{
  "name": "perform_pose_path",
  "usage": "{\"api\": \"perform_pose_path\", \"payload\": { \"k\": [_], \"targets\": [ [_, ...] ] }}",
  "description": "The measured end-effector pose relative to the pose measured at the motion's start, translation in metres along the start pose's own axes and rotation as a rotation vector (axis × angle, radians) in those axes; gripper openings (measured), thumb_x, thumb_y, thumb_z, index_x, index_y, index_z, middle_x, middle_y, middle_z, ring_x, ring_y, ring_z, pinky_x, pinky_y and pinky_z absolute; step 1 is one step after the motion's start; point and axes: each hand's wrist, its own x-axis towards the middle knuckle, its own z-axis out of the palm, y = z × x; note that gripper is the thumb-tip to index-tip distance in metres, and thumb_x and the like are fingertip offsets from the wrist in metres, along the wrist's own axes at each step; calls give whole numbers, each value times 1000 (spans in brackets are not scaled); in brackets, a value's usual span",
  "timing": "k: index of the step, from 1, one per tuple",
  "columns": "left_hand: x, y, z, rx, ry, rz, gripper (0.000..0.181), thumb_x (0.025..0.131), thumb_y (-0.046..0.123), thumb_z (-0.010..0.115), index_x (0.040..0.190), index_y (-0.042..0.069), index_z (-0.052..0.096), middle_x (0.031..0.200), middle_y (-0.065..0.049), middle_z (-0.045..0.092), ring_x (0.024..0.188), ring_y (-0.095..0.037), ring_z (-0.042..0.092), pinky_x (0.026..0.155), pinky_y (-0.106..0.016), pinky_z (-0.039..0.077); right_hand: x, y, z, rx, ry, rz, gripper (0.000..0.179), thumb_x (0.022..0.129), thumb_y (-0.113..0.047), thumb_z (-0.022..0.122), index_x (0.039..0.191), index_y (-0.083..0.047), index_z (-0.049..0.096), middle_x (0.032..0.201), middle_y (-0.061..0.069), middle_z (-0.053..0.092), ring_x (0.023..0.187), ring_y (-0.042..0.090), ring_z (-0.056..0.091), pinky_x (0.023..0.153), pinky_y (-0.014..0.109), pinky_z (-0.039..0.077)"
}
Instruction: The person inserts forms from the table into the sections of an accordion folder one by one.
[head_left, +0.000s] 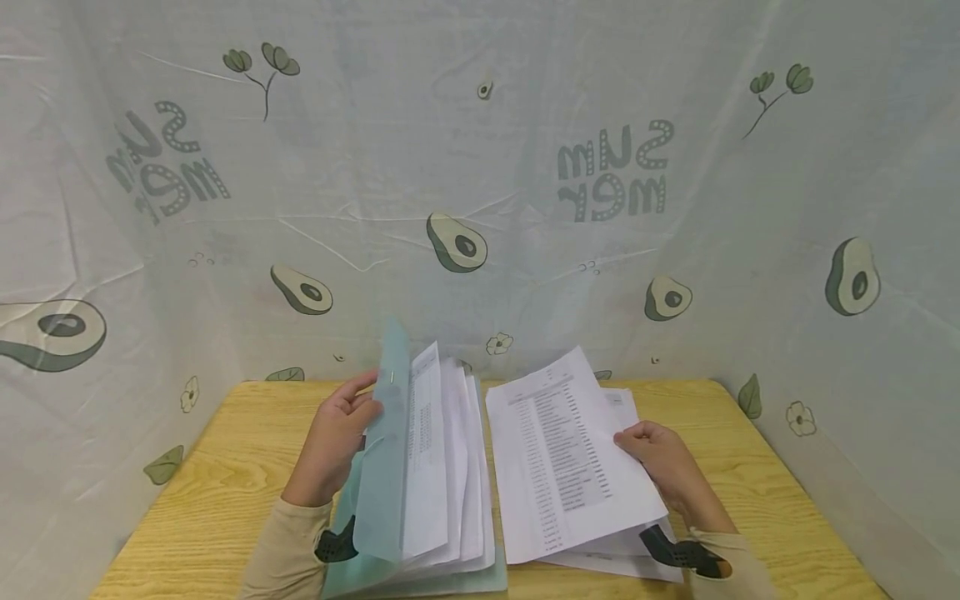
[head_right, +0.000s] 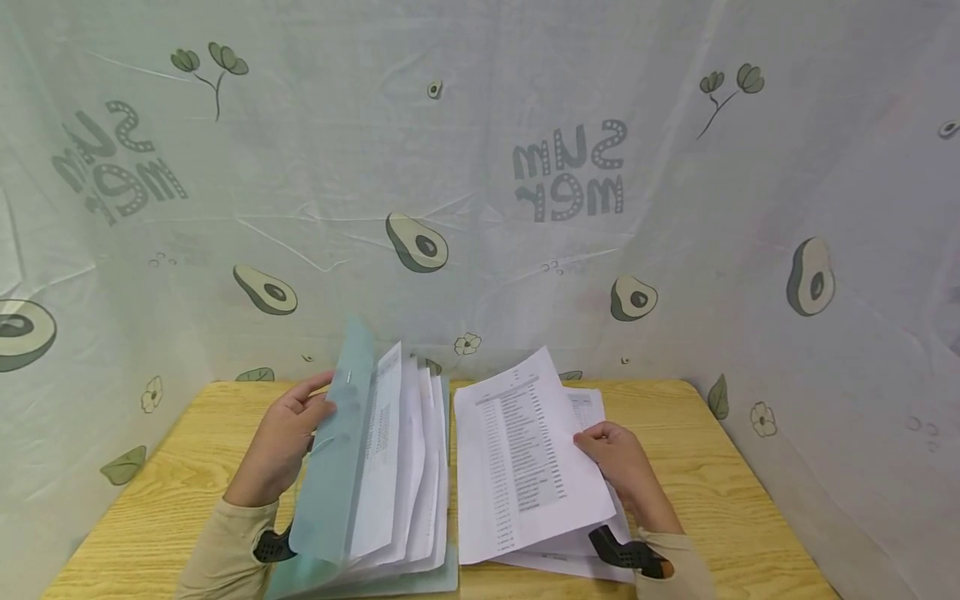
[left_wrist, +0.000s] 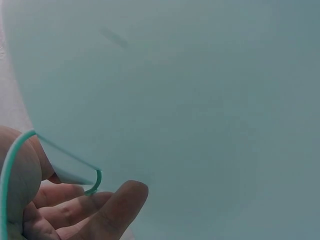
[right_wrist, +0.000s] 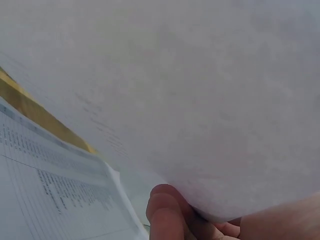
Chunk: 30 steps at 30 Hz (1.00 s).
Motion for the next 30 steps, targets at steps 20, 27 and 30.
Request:
{"api": "perform_pose_path", "payload": {
  "k": [20, 27, 30],
  "targets": [
    [-1, 1, -1, 10, 14, -6, 46, 104, 6, 52, 150, 9, 51, 135, -20, 65, 103, -21, 71, 81, -35, 60, -1, 1, 9, 6, -3, 13, 27, 103, -19, 63, 114, 6, 60, 96, 14, 72, 77, 26, 73, 62, 39, 61],
    [-1, 1, -1, 4, 10, -6, 46, 104, 5, 52, 150, 9, 50, 135, -20, 65, 102, -20, 71, 80, -35, 60, 0, 3, 11, 9, 4, 7, 25, 103, -17, 63, 113, 6, 61, 95, 14, 72, 76, 26, 74, 62, 38, 61],
    [-1, 2, -1, 4, 10, -2, 46, 104, 5, 52, 150, 9, 50, 135, -20, 65, 102, -20, 71, 80, -35, 60, 0, 2, 14, 11, 2, 8, 26, 103, -18, 63, 113, 6, 61, 95, 14, 72, 76, 26, 74, 63, 39, 61]
  ]
}}
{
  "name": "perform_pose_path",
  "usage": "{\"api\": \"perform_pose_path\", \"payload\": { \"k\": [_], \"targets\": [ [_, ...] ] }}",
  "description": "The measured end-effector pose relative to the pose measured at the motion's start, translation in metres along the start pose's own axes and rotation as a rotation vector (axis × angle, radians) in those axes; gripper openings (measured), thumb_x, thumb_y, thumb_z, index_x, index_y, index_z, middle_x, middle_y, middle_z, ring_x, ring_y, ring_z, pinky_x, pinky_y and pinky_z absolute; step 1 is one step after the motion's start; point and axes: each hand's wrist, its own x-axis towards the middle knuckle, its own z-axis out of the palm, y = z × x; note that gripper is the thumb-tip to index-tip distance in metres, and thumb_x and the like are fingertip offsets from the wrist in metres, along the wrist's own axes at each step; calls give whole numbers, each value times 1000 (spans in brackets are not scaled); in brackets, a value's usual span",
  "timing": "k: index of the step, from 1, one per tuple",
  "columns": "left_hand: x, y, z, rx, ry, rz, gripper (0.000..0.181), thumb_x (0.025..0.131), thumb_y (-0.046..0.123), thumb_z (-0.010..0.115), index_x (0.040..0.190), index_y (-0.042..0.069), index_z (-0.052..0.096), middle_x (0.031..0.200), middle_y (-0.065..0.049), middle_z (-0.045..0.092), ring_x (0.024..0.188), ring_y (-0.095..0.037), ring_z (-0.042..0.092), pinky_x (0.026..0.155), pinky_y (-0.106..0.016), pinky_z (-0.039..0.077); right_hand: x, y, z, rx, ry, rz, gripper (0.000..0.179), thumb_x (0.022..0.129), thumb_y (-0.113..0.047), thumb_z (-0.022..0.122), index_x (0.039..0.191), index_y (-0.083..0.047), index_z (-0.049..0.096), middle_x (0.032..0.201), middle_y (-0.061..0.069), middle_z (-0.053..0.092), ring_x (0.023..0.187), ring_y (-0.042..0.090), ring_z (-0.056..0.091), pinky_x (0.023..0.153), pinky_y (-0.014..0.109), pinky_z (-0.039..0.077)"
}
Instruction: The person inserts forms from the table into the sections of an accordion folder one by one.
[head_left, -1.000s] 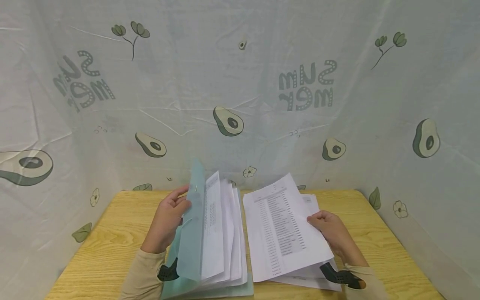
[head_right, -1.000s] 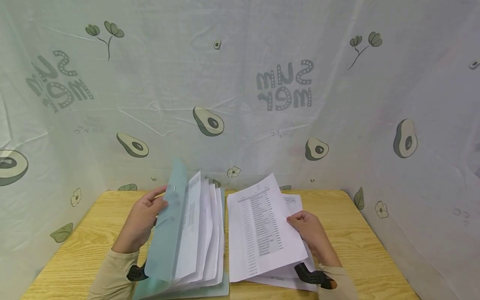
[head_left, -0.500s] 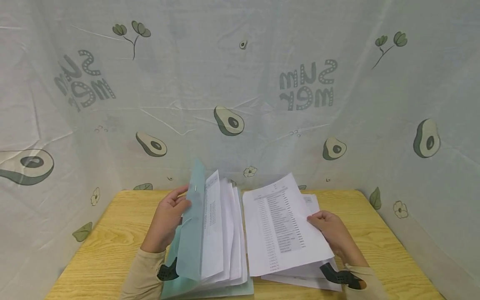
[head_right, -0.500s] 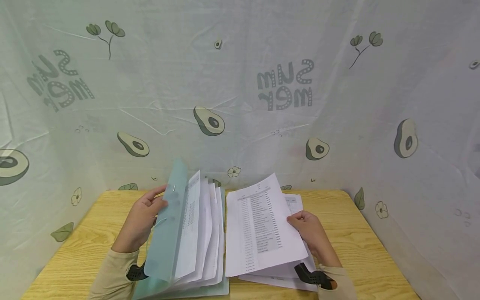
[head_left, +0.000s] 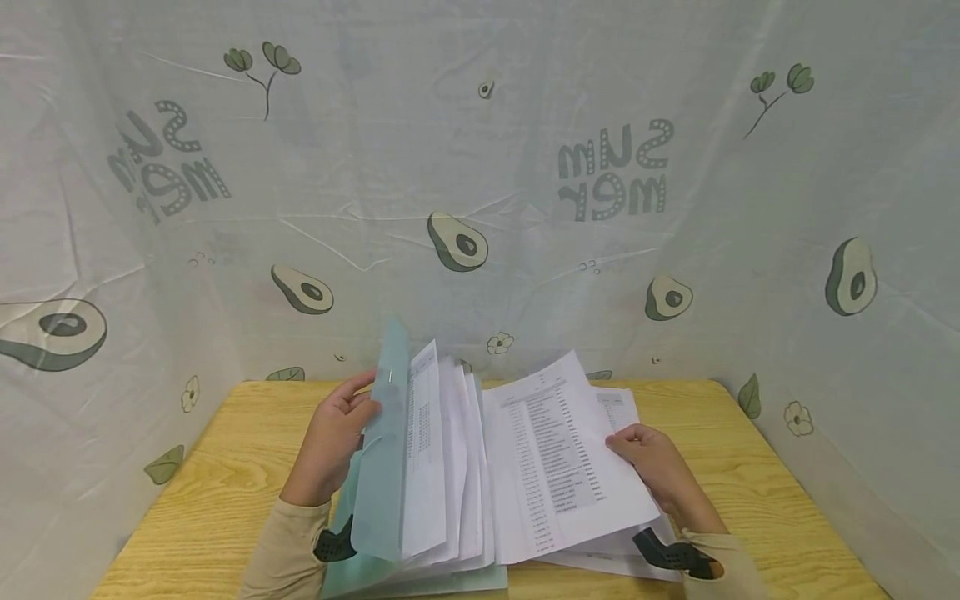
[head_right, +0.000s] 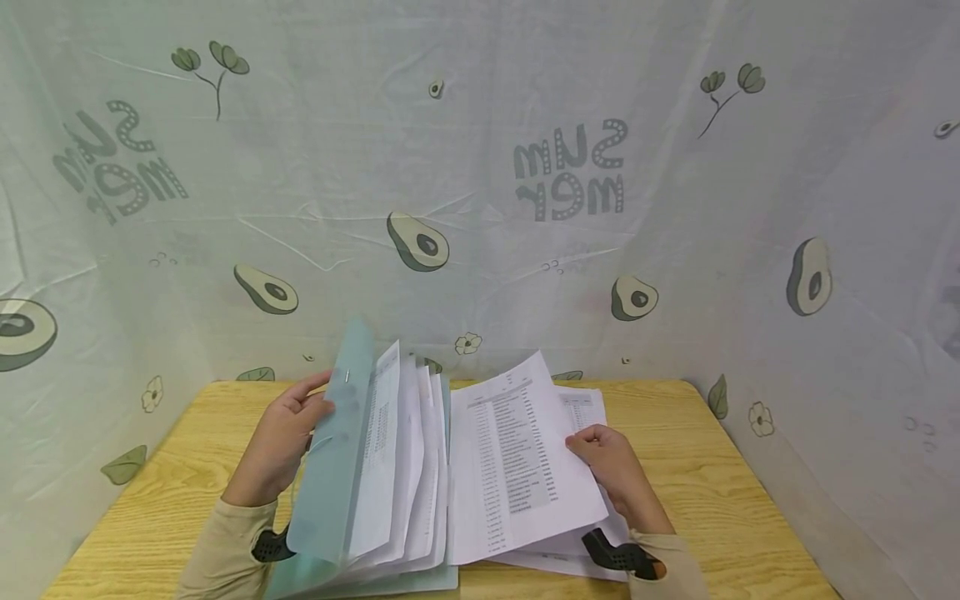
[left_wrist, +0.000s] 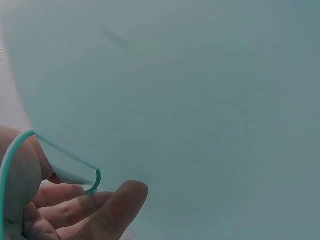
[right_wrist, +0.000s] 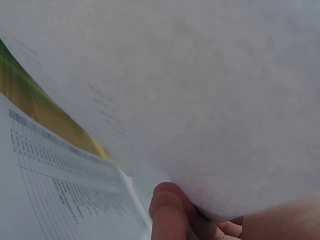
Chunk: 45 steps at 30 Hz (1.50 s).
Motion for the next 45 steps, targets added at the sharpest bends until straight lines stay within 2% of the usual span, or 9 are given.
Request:
{"api": "perform_pose_path", "payload": {
  "k": [6, 13, 18, 24, 31, 38, 45],
  "targets": [
    [0, 0, 0, -4, -3, 7, 46, 103, 4, 52, 149, 8, 51, 134, -21, 66, 100, -19, 71, 78, -34, 60, -2, -2, 5, 15, -22, -3, 25, 103, -19, 64, 110, 5, 61, 94, 14, 72, 76, 27, 73, 62, 38, 60],
    [1, 1, -1, -31, -6, 9, 47, 103, 3, 52, 149, 7, 51, 132, -21, 66, 94, -15, 71, 75, -33, 59, -1, -5, 1, -25, -36, -20, 26, 104, -20, 62, 109, 5, 62, 95, 14, 71, 75, 26, 72, 62, 37, 60],
    [2, 2, -2, -22, -4, 12, 47, 103, 4, 52, 150, 8, 50, 133, -21, 66, 97, -16, 71, 76, -34, 60, -3, -7, 0, 19, -38, 7, 26, 104, -20, 61, 111, 5, 61, 98, 16, 71, 77, 28, 73, 63, 39, 61],
    [2, 1, -3, -6, -8, 12, 48, 103, 5, 52, 151, 9, 49, 135, -21, 65, 100, -19, 71, 78, -35, 60, -4, -9, 9, 50, -64, 11, 27, 104, -21, 62, 113, 4, 60, 98, 15, 72, 78, 28, 73, 66, 39, 61],
    [2, 2, -3, -17, -2, -3, 48, 103, 5, 52, 151, 9, 49, 135, -20, 65, 98, -16, 71, 77, -34, 59, -4, -10, 7, 41, -3, 24, 30, 105, -23, 61, 116, 5, 60, 99, 14, 72, 78, 26, 74, 64, 38, 61],
    [3, 2, -4, -13, 1, -9, 49, 103, 6, 52, 151, 10, 49, 134, -19, 66, 98, -16, 71, 76, -33, 59, -6, -8, 9, 100, -22, 28, 32, 105, -23, 61, 119, 6, 58, 99, 14, 72, 81, 26, 74, 66, 41, 61],
    [3, 1, -2, -15, -3, -14, 47, 103, 5, 53, 150, 10, 51, 133, -18, 67, 96, -14, 71, 74, -31, 58, -18, 1, 6, 88, -9, 47, 35, 106, -24, 59, 121, 8, 57, 97, 12, 71, 80, 24, 73, 64, 39, 61]
  ]
}}
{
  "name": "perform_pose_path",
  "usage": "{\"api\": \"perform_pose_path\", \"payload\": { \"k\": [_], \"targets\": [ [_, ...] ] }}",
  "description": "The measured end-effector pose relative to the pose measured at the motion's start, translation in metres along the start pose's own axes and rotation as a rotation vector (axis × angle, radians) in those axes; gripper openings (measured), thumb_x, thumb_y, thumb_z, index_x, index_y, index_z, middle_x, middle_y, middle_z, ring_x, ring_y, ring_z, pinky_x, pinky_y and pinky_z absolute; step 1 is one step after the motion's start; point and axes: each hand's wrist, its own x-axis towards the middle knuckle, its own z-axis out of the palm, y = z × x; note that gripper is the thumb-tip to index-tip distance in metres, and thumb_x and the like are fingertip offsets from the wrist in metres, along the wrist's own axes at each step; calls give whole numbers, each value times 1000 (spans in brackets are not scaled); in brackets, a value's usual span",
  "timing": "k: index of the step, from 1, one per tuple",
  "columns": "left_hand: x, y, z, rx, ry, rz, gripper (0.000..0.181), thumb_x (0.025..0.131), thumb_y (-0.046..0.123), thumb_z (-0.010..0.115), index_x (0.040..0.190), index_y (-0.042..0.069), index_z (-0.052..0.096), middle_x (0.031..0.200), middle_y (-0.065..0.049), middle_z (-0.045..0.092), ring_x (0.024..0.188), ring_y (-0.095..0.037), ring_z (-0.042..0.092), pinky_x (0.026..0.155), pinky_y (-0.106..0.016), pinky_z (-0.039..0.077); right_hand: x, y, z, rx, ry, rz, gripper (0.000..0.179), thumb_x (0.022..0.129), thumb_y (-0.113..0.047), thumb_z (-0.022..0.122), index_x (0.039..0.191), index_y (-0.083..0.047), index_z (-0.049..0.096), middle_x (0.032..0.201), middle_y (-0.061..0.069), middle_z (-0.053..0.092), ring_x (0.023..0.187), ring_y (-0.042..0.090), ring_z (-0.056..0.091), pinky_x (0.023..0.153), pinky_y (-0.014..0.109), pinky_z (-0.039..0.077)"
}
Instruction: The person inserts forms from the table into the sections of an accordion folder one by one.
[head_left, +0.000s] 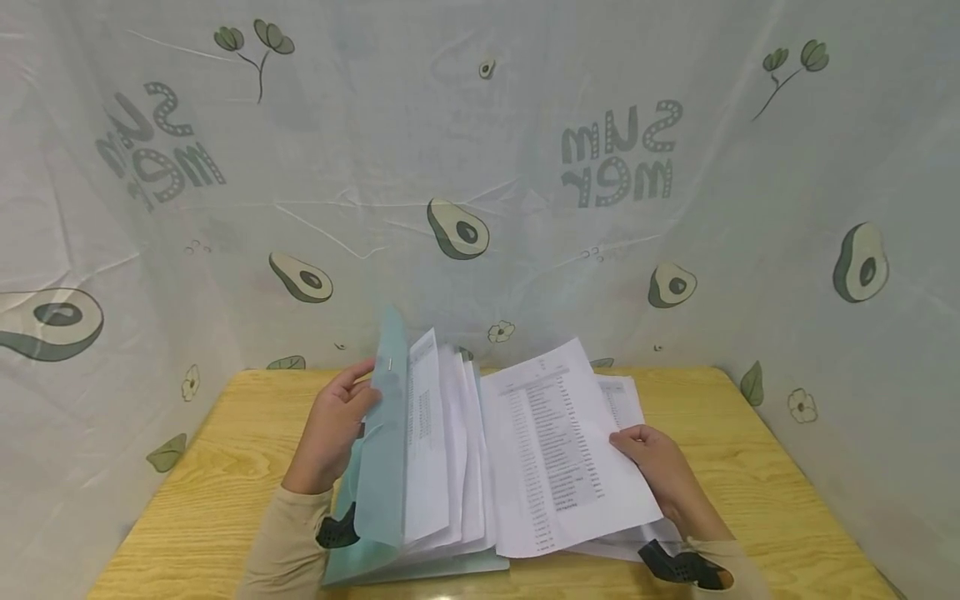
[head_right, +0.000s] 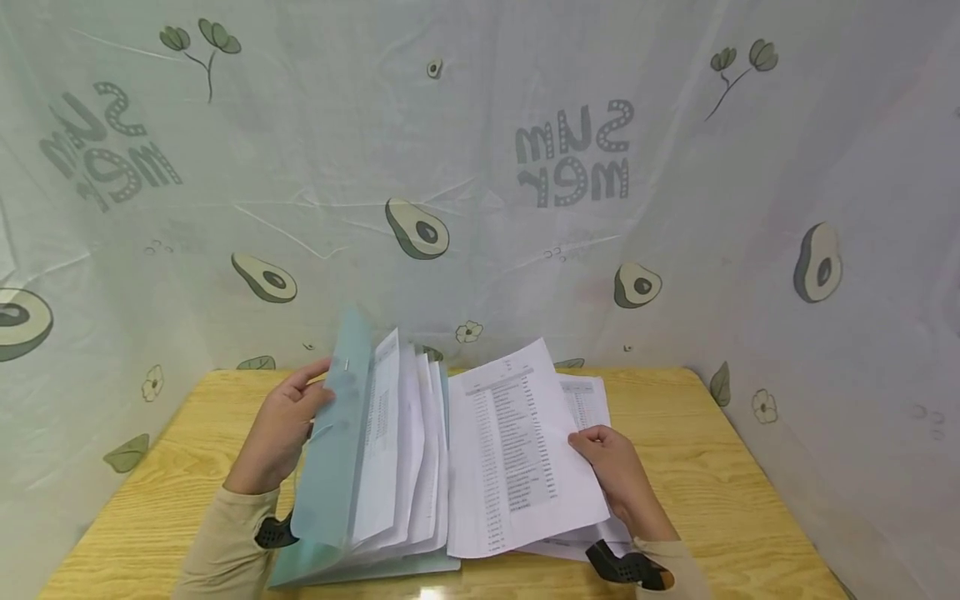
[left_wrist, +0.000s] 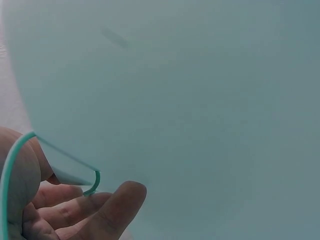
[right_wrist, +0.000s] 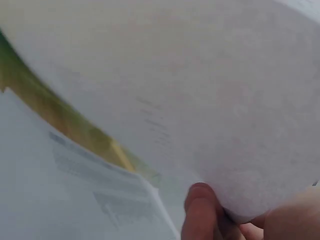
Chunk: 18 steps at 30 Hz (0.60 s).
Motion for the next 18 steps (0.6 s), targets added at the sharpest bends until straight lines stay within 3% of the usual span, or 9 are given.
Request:
{"api": "perform_pose_path", "payload": {
  "k": [7, 18],
  "targets": [
    [-1, 1, 3, 10, -7, 1, 47, 103, 5, 52, 149, 10, 52, 135, -20, 65, 97, -16, 70, 73, -29, 57, -3, 13, 2, 45, 1, 9, 33, 106, -24, 60, 121, 6, 57, 93, 11, 72, 79, 24, 73, 63, 37, 60],
    [0, 0, 3, 5, -1, -6, 48, 103, 5, 53, 150, 11, 51, 135, -19, 66, 99, -18, 70, 76, -31, 58, -17, 12, -1, -63, 43, -2, 36, 107, -24, 59, 125, 6, 55, 94, 10, 73, 78, 22, 72, 62, 33, 58]
  ]
}}
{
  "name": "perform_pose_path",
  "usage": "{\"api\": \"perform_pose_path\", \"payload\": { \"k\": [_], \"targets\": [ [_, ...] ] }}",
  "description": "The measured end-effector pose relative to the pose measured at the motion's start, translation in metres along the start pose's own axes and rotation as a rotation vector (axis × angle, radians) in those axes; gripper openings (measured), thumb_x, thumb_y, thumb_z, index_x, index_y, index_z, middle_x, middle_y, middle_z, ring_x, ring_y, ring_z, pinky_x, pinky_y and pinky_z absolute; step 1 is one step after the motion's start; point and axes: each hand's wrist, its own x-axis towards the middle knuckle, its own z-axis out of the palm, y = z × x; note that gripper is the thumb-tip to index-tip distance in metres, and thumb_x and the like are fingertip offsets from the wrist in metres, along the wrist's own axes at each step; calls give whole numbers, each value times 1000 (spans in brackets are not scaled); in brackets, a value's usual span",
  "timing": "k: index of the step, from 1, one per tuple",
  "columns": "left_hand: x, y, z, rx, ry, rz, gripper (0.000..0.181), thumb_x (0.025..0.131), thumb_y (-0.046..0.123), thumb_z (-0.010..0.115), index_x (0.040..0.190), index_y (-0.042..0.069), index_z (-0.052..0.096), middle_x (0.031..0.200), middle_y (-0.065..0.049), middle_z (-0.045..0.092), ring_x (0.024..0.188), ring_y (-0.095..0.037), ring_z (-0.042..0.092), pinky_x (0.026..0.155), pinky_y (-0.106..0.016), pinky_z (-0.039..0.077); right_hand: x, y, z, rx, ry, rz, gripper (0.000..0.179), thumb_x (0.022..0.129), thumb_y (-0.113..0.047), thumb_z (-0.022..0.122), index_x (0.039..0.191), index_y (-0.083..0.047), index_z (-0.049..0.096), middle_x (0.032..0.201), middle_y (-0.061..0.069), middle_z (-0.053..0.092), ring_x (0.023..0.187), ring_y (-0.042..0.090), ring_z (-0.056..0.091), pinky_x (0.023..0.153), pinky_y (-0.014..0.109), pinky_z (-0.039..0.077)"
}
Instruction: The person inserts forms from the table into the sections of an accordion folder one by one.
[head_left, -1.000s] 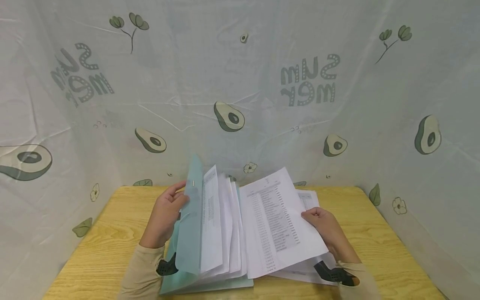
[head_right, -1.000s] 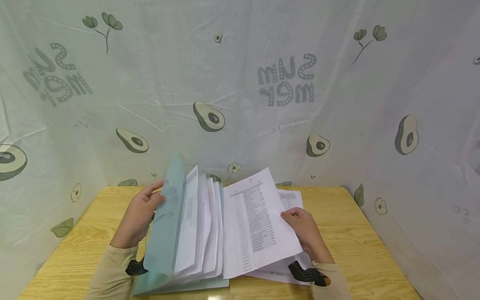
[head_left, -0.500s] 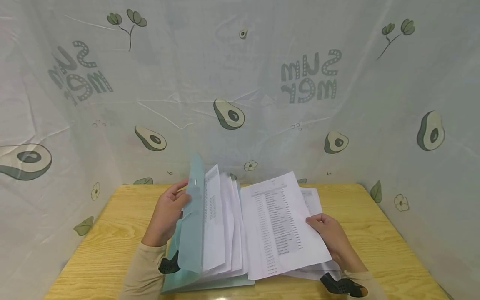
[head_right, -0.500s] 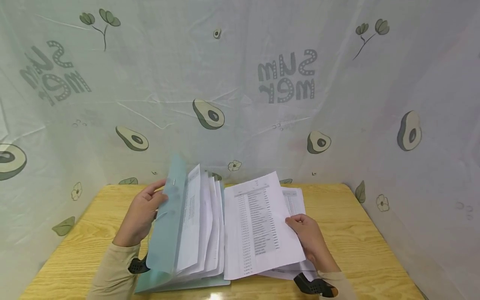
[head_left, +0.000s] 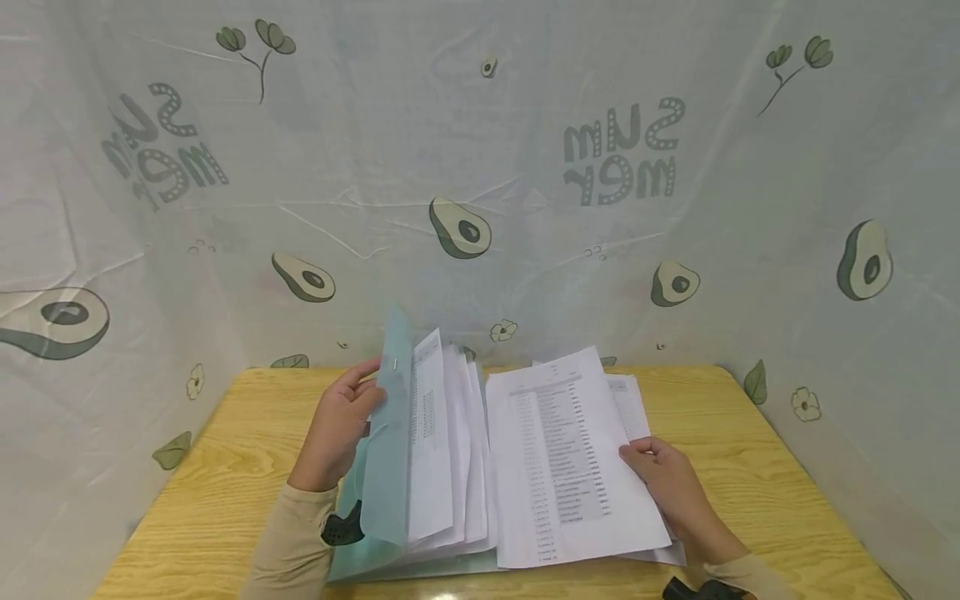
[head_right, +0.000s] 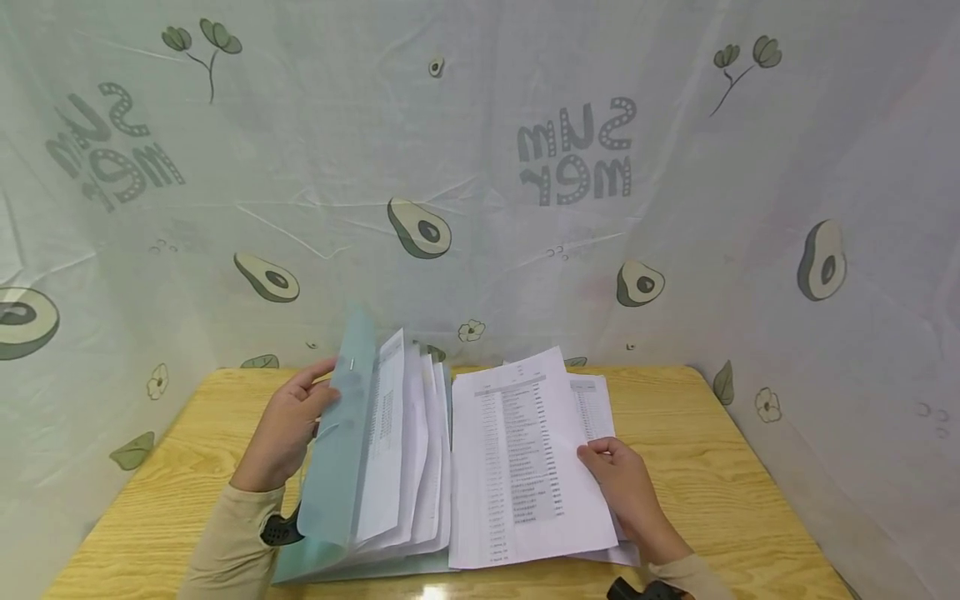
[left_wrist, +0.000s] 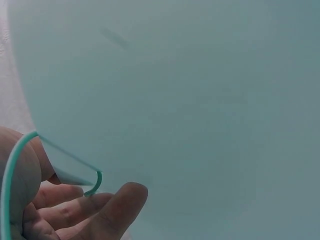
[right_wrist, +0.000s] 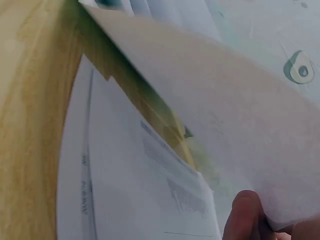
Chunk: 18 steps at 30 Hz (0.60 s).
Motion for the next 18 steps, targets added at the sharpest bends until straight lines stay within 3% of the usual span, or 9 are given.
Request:
{"api": "perform_pose_path", "payload": {
  "k": [7, 12, 18],
  "targets": [
    [1, -1, 0, 7, -8, 19, 48, 103, 5, 52, 151, 9, 50, 136, -19, 65, 100, -17, 70, 77, -33, 59, -5, 3, 1, 58, -15, 27, 48, 107, -24, 59, 141, 8, 50, 101, 10, 74, 84, 21, 74, 67, 33, 60],
    [1, -3, 0, 8, -13, 22, 49, 103, 5, 52, 151, 9, 49, 136, -20, 65, 100, -18, 70, 77, -34, 59, -7, 6, 6, 124, 4, 55, 49, 107, -26, 58, 143, 7, 51, 103, 9, 74, 85, 20, 74, 68, 33, 60],
    [1, -3, 1, -1, -16, 15, 48, 103, 5, 52, 151, 10, 50, 135, -20, 65, 100, -18, 70, 77, -35, 59, -5, 6, 7, 100, 50, 13, 51, 107, -30, 58, 142, 6, 53, 106, 9, 74, 85, 16, 72, 68, 30, 59]
  ]
}}
